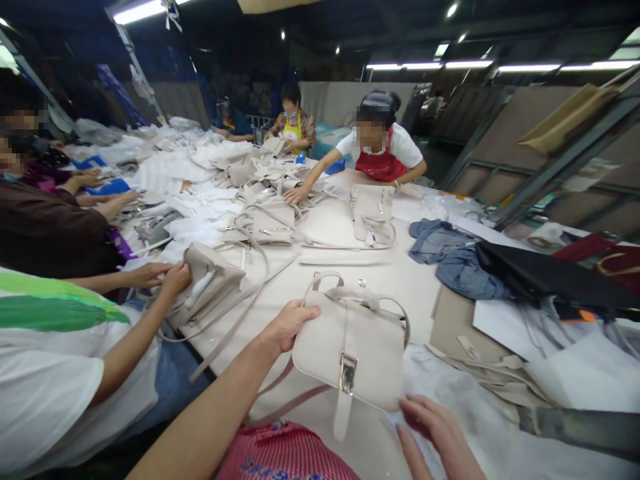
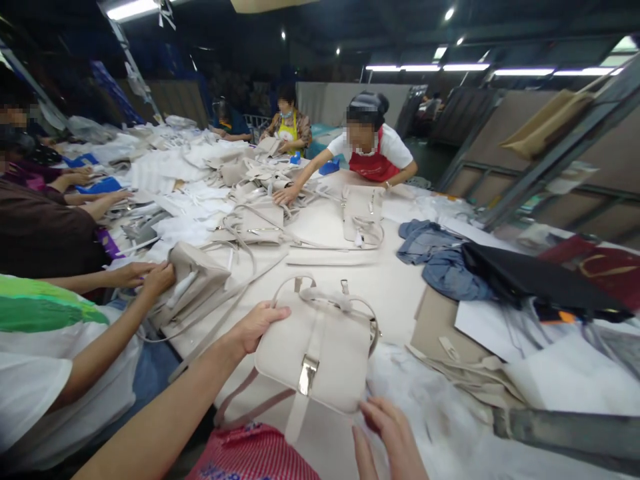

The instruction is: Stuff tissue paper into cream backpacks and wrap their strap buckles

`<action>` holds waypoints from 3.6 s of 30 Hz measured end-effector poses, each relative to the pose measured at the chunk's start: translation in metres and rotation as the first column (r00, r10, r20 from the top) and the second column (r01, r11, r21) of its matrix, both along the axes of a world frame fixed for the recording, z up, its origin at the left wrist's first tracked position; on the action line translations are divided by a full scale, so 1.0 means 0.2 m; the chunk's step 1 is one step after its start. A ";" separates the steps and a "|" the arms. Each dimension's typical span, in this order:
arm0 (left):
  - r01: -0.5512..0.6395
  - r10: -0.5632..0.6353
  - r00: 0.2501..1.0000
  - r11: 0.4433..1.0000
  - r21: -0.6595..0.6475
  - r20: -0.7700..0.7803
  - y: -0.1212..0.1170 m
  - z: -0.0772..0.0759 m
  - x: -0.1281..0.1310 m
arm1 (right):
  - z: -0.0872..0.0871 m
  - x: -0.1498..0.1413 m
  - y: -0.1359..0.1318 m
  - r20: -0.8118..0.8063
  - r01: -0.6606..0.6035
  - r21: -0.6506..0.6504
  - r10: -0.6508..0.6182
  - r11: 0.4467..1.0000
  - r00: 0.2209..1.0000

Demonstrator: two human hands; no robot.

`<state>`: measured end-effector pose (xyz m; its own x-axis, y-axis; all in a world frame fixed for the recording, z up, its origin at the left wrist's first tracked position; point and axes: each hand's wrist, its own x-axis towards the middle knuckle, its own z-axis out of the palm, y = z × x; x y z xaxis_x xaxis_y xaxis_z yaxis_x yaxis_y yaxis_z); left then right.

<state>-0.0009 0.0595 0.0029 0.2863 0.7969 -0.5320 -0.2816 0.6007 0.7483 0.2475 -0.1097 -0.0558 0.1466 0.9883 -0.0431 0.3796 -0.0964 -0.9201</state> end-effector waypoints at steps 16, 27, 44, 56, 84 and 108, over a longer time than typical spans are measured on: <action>-0.022 0.022 0.999 1.000 -0.007 -0.039 -0.04 0.01 -0.05 | 0.07 -0.42 0.15 -0.888 -0.280 -0.460 -0.428 0.843 0.168; 0.359 0.576 0.453 0.581 0.731 -0.680 -0.38 0.23 0.00 | 0.32 -0.49 0.21 -0.877 0.107 -0.347 -0.363 0.932 0.314; 0.434 -0.243 0.820 0.855 0.285 -0.518 -0.43 0.14 0.06 | 0.27 -0.50 0.15 -0.905 -0.017 -0.328 -0.308 0.945 0.292; 0.570 -0.110 0.758 0.592 0.570 -0.643 -0.49 0.20 0.02 | 0.33 -0.48 0.16 -0.879 0.085 -0.382 -0.390 0.920 0.276; 0.765 0.286 0.546 0.213 0.608 -0.787 -0.37 0.23 -0.08 | 0.37 -0.50 0.14 -0.843 0.140 -0.422 -0.444 0.896 0.304; 0.932 0.478 0.360 -0.213 0.292 -0.801 -0.42 0.14 0.02 | 0.32 -0.53 0.13 -0.832 0.141 -0.402 -0.426 0.905 0.357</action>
